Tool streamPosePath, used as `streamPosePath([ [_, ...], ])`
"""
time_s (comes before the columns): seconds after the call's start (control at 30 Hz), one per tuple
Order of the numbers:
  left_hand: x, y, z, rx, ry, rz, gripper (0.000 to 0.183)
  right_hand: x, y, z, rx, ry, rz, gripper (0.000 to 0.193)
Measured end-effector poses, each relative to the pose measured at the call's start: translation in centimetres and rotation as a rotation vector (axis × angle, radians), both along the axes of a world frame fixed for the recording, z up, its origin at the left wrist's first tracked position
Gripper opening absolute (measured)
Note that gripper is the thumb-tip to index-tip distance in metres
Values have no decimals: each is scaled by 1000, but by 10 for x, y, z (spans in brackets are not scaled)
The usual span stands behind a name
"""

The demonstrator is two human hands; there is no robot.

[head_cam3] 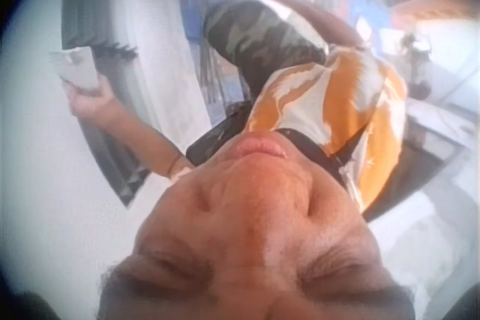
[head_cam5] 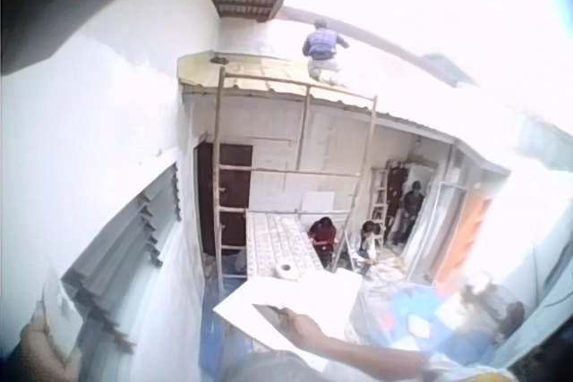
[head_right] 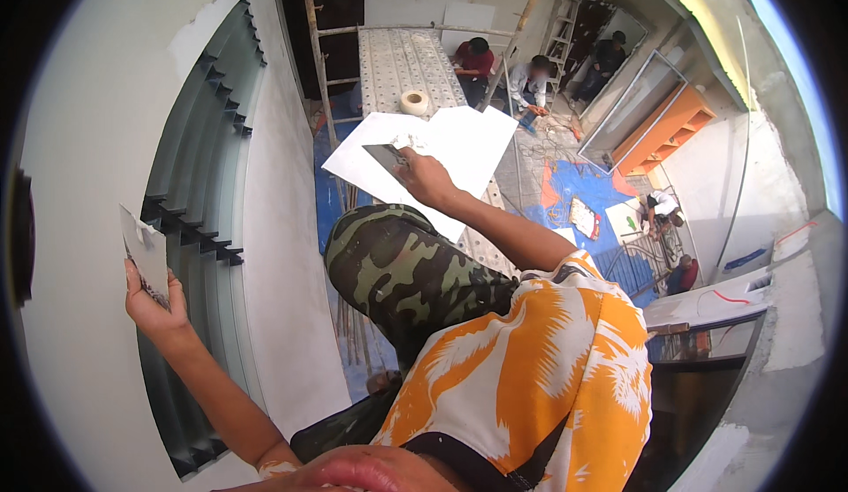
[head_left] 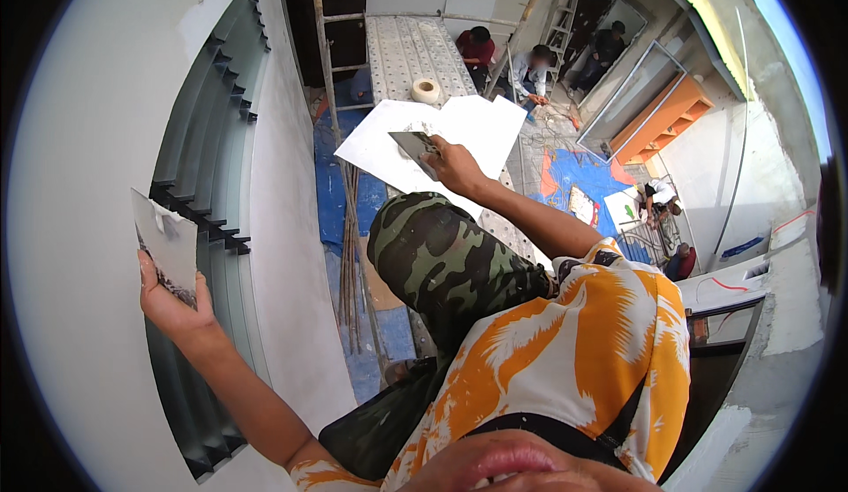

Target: The person applies white plaster to a ceiling using a trowel and a hawk. They repeatedly scoop plaster from the hawk and spread it onto the ceiling surface, smoothing the material with the trowel.

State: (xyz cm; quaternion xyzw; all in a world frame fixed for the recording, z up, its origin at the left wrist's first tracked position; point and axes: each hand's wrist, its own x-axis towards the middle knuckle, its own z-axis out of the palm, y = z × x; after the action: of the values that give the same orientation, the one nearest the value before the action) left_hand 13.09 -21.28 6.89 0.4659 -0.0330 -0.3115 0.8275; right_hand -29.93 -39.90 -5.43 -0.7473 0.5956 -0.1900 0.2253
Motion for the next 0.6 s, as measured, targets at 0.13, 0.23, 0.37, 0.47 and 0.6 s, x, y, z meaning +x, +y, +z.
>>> streamPosePath([
  [0.13, -4, -6, -6, 22, 7, -19, 29, -108, 65, -24, -228, -13, -350, 74],
  [0.23, -4, -21, -15, -107, 112, -50, 30, -153, 68, -25, -254, -145, -454, 52],
  [0.37, -6, -24, -17, -31, 68, -62, 35, -131, 10, -39, -144, -218, -300, 16],
  [0.47, -15, -16, -22, 133, -44, -3, 45, -85, -33, -62, -130, -324, -171, 13],
  [0.6, -24, -18, -39, 167, -77, -90, 43, -63, -59, -80, -34, -476, -26, 12],
])
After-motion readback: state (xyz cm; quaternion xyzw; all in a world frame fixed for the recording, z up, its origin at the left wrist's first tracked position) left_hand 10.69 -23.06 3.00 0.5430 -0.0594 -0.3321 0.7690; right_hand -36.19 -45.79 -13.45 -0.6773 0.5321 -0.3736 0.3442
